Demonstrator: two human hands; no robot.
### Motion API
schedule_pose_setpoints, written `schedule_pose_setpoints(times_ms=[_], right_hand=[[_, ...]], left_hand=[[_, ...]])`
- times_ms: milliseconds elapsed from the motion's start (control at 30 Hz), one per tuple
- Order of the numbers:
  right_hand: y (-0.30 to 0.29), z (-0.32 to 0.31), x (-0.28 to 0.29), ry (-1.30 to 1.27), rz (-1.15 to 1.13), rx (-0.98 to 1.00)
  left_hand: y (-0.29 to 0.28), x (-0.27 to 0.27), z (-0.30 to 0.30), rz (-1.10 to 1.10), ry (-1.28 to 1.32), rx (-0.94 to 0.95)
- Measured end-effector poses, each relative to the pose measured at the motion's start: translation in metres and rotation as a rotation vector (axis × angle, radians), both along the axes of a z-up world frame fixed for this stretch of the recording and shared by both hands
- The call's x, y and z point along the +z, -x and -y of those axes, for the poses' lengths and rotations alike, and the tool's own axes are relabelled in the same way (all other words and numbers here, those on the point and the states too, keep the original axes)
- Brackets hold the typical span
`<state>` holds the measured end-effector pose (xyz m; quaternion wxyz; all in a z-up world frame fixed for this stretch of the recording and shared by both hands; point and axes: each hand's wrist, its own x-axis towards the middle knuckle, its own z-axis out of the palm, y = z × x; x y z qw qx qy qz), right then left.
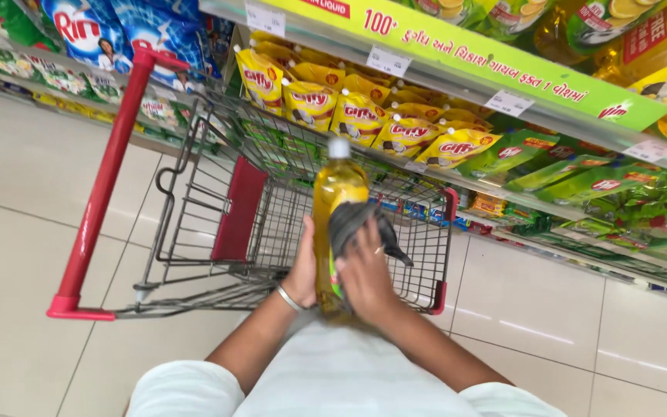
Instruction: Select and inspect dish soap liquid and pouches in a convenience store, wiping them with a cloth and placing them in a cart.
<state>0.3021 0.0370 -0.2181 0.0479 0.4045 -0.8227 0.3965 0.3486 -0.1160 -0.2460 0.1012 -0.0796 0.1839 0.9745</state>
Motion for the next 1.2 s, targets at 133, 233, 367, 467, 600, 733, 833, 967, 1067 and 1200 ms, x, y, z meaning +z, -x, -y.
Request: schedule_pose_setpoints(times_ms=[133, 233, 367, 467, 600, 733, 833, 967, 1067, 1200], right_hand=[[-0.022, -0.008, 0.015, -0.299, -0.11, 0.208], [-0.009, 0.0, 0.033, -0.227, -0.159, 0.323], [0.03, 0.031, 0.077, -0.262, -0.291, 0.044], [0.058, 0.035, 0.09, -0.01, -0.149, -0.157], [0.096, 0.027, 0.075, 0.531, 1.064, -0.109], [0.105, 0.023, 0.065, 0.606, 1.566, -0.052], [0.105, 0.022, 0.062, 0.735, 1.698, -0.092], [0.092, 0.032, 0.072, 0.765, 1.491, -0.123], [0.075, 0.044, 0.063, 0.72, 1.196, -0.336], [0.047, 0.05, 0.048, 0.443, 0.568, -0.371]], left_hand=[[0.006, 0.02, 0.005, 0.171, 0.05, -0.019], [0.001, 0.023, -0.002, 0.144, 0.05, 0.029], [-0.01, 0.018, -0.015, 0.107, 0.341, -0.059], [-0.016, 0.017, -0.017, 0.045, 0.247, -0.159], [-0.013, 0.051, -0.013, -0.119, -0.356, -0.292], [-0.009, 0.06, -0.007, -0.162, -0.537, -0.349], [-0.004, 0.066, 0.005, -0.06, -0.214, -0.359], [0.002, 0.057, 0.009, -0.034, 0.351, -0.225], [0.006, 0.044, -0.006, -0.067, 0.642, 0.024], [0.009, -0.009, -0.011, -0.025, 0.391, 0.093]])
